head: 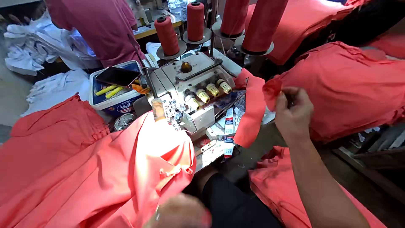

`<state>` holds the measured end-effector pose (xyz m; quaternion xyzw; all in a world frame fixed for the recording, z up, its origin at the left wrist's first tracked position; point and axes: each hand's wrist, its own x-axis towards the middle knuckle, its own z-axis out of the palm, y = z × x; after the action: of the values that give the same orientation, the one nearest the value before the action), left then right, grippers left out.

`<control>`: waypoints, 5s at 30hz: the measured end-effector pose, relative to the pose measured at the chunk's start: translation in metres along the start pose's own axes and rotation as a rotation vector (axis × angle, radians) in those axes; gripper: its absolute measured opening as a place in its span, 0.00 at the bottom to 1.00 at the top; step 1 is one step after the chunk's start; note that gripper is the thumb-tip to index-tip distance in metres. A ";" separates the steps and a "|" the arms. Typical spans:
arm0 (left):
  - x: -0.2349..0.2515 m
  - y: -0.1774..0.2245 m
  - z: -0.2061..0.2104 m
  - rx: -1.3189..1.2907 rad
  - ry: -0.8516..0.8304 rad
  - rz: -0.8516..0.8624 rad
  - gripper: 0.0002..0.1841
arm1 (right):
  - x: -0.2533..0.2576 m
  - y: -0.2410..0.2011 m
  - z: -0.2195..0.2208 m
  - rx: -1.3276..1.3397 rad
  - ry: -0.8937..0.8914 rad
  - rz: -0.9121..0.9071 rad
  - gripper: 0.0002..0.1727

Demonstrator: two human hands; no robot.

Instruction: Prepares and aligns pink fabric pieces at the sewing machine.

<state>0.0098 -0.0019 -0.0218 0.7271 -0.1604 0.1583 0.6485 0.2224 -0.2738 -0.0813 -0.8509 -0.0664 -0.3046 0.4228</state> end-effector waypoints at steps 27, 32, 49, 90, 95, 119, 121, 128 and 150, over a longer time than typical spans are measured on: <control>-0.036 -0.068 0.025 0.208 0.405 -0.024 0.15 | -0.152 -0.112 0.057 0.973 -0.684 -0.034 0.36; -0.037 -0.062 0.029 0.222 0.451 -0.070 0.17 | -0.159 -0.125 0.066 1.101 -0.618 -0.105 0.07; -0.038 -0.061 0.016 0.030 0.362 -0.090 0.32 | -0.186 -0.135 0.063 1.081 -0.610 -0.120 0.15; -0.047 -0.076 -0.016 -0.148 0.015 -0.019 0.13 | -0.181 -0.129 0.066 1.223 -0.597 -0.175 0.08; -0.037 -0.065 -0.038 -0.030 -0.006 -0.062 0.08 | -0.167 -0.125 0.062 1.237 -0.619 -0.082 0.03; -0.020 -0.077 -0.039 0.040 -0.089 0.085 0.12 | -0.147 -0.129 0.068 0.996 -0.427 -0.390 0.06; -0.020 -0.072 -0.046 -0.049 -0.161 0.018 0.07 | -0.145 -0.127 0.063 1.037 -0.561 -0.247 0.09; -0.011 -0.067 -0.051 0.365 -0.152 0.000 0.08 | -0.135 -0.104 0.053 1.010 -1.380 0.099 0.14; -0.011 -0.069 -0.059 0.765 -0.379 0.102 0.14 | -0.112 -0.103 0.058 0.849 -1.277 -0.109 0.18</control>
<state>0.0286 0.0646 -0.0821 0.9226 -0.2420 0.1016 0.2826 0.1208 -0.1486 -0.1023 -0.6220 -0.4509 0.2770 0.5771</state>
